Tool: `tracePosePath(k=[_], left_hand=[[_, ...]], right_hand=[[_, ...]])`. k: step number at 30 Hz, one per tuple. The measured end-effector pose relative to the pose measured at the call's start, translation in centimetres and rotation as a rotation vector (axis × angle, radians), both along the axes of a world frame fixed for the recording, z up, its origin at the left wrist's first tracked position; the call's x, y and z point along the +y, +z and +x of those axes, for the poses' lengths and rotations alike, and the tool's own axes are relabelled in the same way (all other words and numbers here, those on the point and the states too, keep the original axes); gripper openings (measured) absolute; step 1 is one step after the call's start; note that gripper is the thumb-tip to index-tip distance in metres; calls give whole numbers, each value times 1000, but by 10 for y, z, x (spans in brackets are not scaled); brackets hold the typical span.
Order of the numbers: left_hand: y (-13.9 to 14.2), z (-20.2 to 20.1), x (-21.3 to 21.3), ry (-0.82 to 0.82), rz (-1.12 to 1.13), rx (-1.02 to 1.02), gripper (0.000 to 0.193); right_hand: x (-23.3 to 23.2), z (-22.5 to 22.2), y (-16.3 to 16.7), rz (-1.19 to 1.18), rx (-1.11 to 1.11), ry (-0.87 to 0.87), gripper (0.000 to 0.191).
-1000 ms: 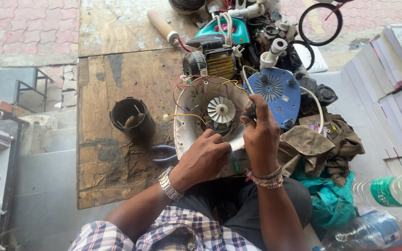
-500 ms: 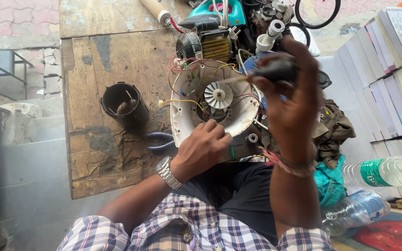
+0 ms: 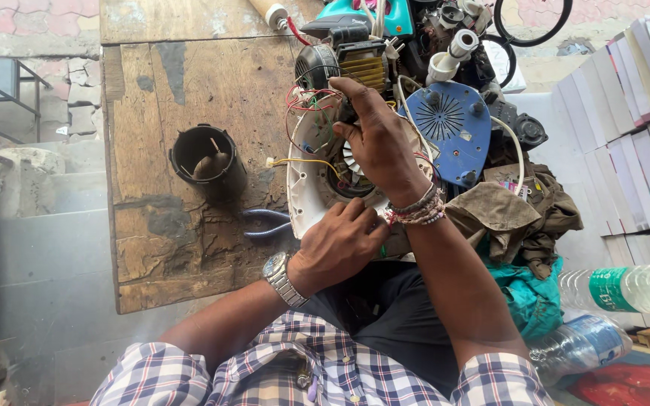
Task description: The person works on a disassembled ceiling fan motor, using pliers and a screwdriver to adjust wires and components. They reposition the motor housing and continue manipulating internal wiring throughout the clip.
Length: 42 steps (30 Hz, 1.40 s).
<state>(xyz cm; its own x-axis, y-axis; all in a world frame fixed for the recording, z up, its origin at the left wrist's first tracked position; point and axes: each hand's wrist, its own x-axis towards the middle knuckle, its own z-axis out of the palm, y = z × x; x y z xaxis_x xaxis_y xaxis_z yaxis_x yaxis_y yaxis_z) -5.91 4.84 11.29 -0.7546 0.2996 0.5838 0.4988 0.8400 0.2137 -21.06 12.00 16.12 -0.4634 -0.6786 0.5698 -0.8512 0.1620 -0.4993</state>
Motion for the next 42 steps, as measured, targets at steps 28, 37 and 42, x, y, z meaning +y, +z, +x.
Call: tracePosePath(k=[28,37,42], left_hand=[[-4,-1,1,-11,-31,-38,15],[-3,-1,1,-9,-27,-47,12],[-2,0,0,-11,-25,-56,11]], right_hand=[[0,-7,5,63,-47,-83,63],[2,-9,6,59,-37,-42,64],[-1,-15,12,135,-40,53,63]])
